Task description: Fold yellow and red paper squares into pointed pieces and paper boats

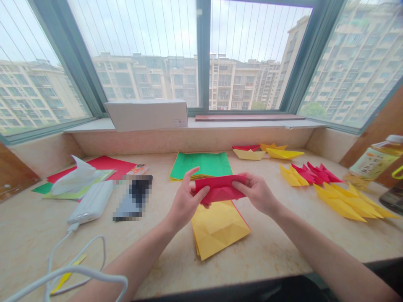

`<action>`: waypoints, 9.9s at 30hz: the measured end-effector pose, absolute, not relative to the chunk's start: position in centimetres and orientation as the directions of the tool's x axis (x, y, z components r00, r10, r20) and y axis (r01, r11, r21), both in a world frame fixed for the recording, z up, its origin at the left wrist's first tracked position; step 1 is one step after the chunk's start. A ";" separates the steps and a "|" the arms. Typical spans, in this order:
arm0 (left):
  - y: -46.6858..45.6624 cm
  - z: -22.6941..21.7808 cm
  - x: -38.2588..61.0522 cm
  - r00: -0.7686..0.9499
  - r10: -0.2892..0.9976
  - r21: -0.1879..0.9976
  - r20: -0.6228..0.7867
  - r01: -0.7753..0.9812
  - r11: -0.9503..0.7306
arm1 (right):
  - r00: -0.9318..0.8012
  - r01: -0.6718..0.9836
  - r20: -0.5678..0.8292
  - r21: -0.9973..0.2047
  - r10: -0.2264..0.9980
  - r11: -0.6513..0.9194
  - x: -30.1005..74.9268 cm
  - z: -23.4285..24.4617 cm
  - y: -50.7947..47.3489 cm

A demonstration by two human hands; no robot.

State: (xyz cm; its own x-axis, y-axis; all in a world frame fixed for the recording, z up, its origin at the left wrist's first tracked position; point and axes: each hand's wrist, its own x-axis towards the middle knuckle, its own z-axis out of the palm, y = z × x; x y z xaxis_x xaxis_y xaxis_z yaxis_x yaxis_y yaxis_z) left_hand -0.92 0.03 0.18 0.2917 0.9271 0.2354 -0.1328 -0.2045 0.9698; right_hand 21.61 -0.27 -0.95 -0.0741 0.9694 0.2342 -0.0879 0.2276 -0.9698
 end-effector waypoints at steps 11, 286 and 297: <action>0.7 0.2 -1.3 0.314 0.913 0.964 0.262 -0.137 -0.230 | -0.079 -0.085 0.210 -0.975 0.974 0.204 22.1 -0.6 0.1; -0.9 -0.8 -0.4 0.483 0.869 0.992 0.113 -0.008 -0.124 | -0.330 0.337 0.446 -0.767 0.832 0.546 19.5 -1.3 -2.2; -0.9 -0.2 -0.4 0.526 0.842 0.987 0.124 0.019 -0.158 | -0.215 0.250 0.453 -0.831 0.865 0.497 19.5 -1.4 -2.0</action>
State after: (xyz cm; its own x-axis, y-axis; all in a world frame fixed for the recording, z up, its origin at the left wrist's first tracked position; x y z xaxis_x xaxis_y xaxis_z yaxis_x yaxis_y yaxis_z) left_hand -0.36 -0.90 -0.20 0.5256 0.8416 0.1242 0.0190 -0.1576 0.9873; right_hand 19.45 -2.04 -1.38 -0.2149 0.8655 0.4525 0.2500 0.4967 -0.8311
